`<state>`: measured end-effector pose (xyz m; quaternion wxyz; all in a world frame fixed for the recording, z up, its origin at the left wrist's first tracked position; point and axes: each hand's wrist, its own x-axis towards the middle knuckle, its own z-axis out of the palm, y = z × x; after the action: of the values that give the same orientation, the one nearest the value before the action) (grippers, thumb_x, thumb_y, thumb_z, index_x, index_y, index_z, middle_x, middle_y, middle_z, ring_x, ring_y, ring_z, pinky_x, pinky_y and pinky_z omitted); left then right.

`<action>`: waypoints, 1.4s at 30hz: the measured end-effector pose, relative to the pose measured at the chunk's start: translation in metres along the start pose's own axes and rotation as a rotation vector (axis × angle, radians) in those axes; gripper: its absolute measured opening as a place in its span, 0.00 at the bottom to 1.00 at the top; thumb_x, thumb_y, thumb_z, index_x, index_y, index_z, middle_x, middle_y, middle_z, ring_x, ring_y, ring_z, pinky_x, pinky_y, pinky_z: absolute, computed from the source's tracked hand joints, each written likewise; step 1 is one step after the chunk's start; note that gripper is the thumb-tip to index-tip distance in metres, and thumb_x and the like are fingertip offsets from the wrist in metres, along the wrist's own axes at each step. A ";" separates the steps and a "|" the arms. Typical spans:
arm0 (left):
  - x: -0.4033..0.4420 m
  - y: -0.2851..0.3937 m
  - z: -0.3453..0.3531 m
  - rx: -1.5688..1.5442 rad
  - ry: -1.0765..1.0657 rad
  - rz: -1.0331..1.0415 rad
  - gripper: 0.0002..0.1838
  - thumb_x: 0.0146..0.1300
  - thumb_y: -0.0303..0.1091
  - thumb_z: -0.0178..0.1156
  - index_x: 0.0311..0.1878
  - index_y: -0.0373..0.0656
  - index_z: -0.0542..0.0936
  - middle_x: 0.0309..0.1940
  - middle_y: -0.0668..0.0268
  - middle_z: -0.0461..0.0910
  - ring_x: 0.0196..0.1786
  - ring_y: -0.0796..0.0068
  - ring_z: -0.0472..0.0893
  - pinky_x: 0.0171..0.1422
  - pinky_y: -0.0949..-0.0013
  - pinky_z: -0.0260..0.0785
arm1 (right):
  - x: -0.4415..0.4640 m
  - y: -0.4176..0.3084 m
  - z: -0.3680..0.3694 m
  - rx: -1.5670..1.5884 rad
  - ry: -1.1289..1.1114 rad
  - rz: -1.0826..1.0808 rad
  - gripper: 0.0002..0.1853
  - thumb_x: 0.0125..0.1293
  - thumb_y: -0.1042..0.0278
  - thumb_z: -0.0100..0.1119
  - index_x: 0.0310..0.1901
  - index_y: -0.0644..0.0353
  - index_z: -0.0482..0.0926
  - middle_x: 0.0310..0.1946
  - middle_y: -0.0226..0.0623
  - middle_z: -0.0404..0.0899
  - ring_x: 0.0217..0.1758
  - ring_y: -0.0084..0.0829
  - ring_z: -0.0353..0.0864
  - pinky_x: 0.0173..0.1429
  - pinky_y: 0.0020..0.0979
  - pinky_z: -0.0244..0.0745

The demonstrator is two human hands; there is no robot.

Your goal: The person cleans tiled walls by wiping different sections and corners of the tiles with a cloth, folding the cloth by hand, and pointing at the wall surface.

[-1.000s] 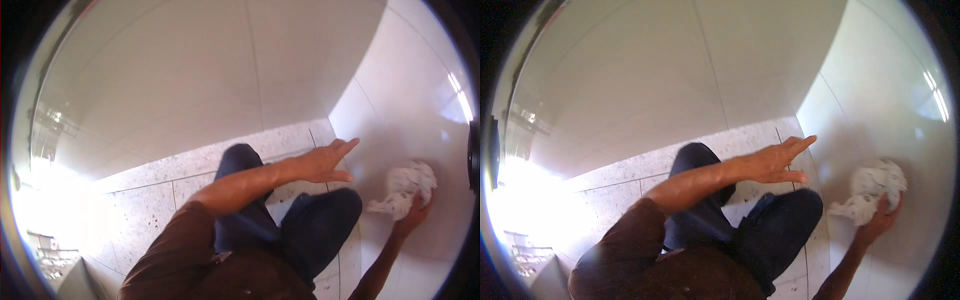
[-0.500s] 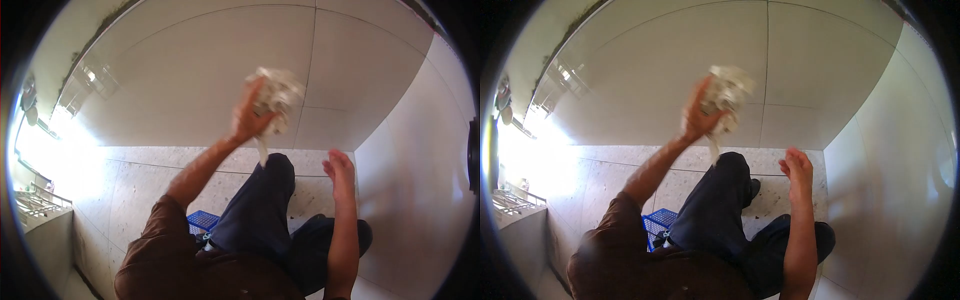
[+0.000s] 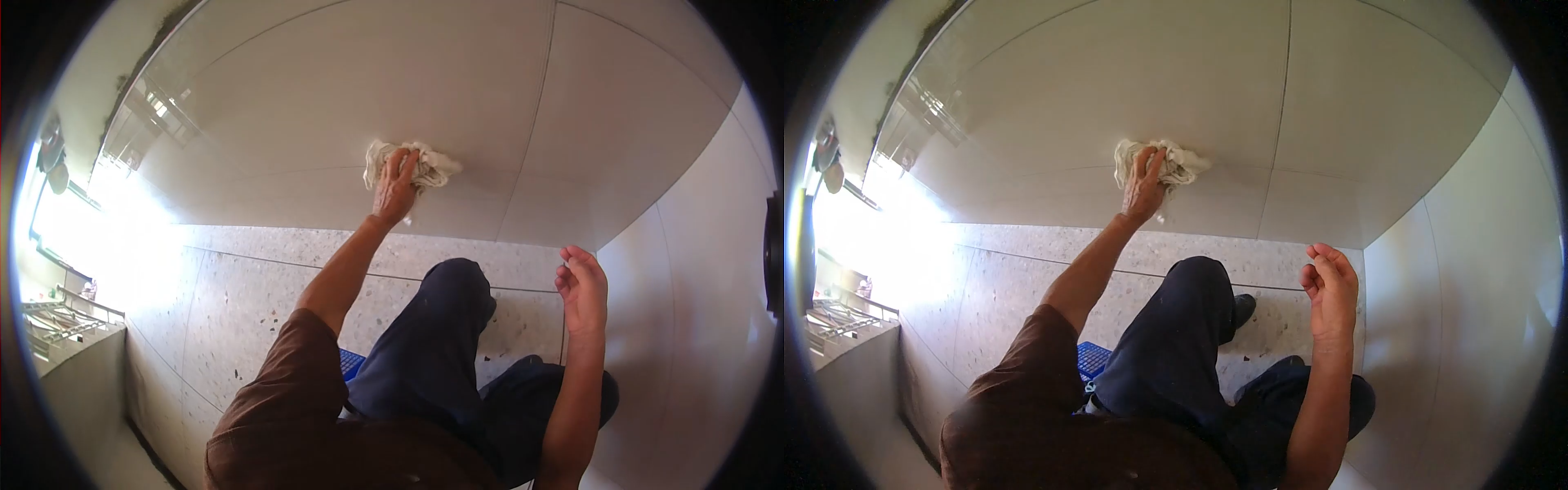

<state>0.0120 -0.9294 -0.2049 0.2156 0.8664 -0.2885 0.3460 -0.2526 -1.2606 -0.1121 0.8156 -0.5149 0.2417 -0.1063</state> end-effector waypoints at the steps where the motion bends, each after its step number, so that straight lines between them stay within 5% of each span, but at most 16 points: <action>1: 0.008 0.000 -0.012 0.005 0.007 -0.002 0.41 0.48 0.19 0.66 0.71 0.44 0.71 0.67 0.50 0.68 0.68 0.42 0.71 0.70 0.46 0.68 | 0.002 -0.001 0.001 -0.001 -0.008 -0.004 0.12 0.72 0.71 0.58 0.54 0.60 0.79 0.49 0.34 0.83 0.40 0.22 0.80 0.45 0.26 0.77; 6: 0.091 0.019 -0.088 0.075 0.247 -0.030 0.45 0.46 0.24 0.72 0.73 0.42 0.69 0.62 0.48 0.69 0.65 0.42 0.72 0.64 0.50 0.73 | 0.001 0.001 0.004 -0.005 -0.025 -0.035 0.10 0.71 0.73 0.59 0.52 0.60 0.81 0.47 0.34 0.84 0.37 0.22 0.80 0.42 0.25 0.78; 10: 0.098 0.023 -0.084 0.076 0.263 -0.084 0.51 0.44 0.28 0.75 0.75 0.39 0.65 0.61 0.47 0.69 0.63 0.43 0.74 0.60 0.50 0.75 | 0.006 0.003 0.012 -0.002 -0.049 -0.038 0.10 0.71 0.73 0.59 0.52 0.60 0.81 0.46 0.34 0.85 0.36 0.21 0.81 0.41 0.24 0.78; 13: 0.072 0.020 -0.075 -0.003 0.103 -0.115 0.56 0.46 0.29 0.76 0.78 0.33 0.56 0.62 0.42 0.66 0.64 0.39 0.72 0.64 0.48 0.73 | 0.011 0.007 0.020 -0.032 -0.087 -0.014 0.11 0.71 0.72 0.58 0.53 0.59 0.79 0.47 0.32 0.82 0.39 0.21 0.79 0.43 0.25 0.76; 20: 0.103 0.042 -0.093 -0.017 0.188 -0.342 0.55 0.46 0.32 0.76 0.77 0.31 0.57 0.62 0.44 0.67 0.62 0.41 0.75 0.61 0.51 0.76 | 0.018 0.009 0.025 -0.069 -0.100 -0.007 0.11 0.71 0.72 0.60 0.53 0.59 0.79 0.47 0.32 0.83 0.40 0.21 0.80 0.44 0.25 0.78; 26: 0.104 0.084 -0.078 -0.196 -0.058 -0.609 0.55 0.48 0.36 0.75 0.77 0.30 0.55 0.64 0.45 0.66 0.65 0.42 0.74 0.64 0.50 0.75 | 0.043 0.018 0.045 -0.049 -0.178 -0.042 0.10 0.71 0.72 0.60 0.52 0.59 0.80 0.46 0.33 0.84 0.38 0.22 0.81 0.42 0.25 0.79; 30: 0.115 0.074 -0.080 -0.174 0.166 -0.643 0.55 0.49 0.35 0.75 0.76 0.28 0.55 0.61 0.46 0.68 0.63 0.43 0.75 0.65 0.52 0.73 | 0.051 0.032 0.063 -0.069 -0.157 -0.030 0.09 0.70 0.72 0.61 0.51 0.59 0.82 0.45 0.33 0.86 0.36 0.22 0.82 0.41 0.25 0.80; 42: 0.105 0.089 -0.064 -0.307 0.207 -0.516 0.49 0.48 0.27 0.73 0.74 0.31 0.60 0.60 0.46 0.69 0.59 0.43 0.78 0.55 0.53 0.78 | 0.065 0.065 0.112 -0.185 -0.198 0.115 0.08 0.71 0.73 0.59 0.50 0.59 0.82 0.45 0.34 0.86 0.36 0.23 0.82 0.42 0.26 0.79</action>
<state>-0.0140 -0.9947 -0.0708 0.4527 0.8285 -0.0843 0.3186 -0.1452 -1.1707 -0.1491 0.7892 -0.5812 0.1980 0.0146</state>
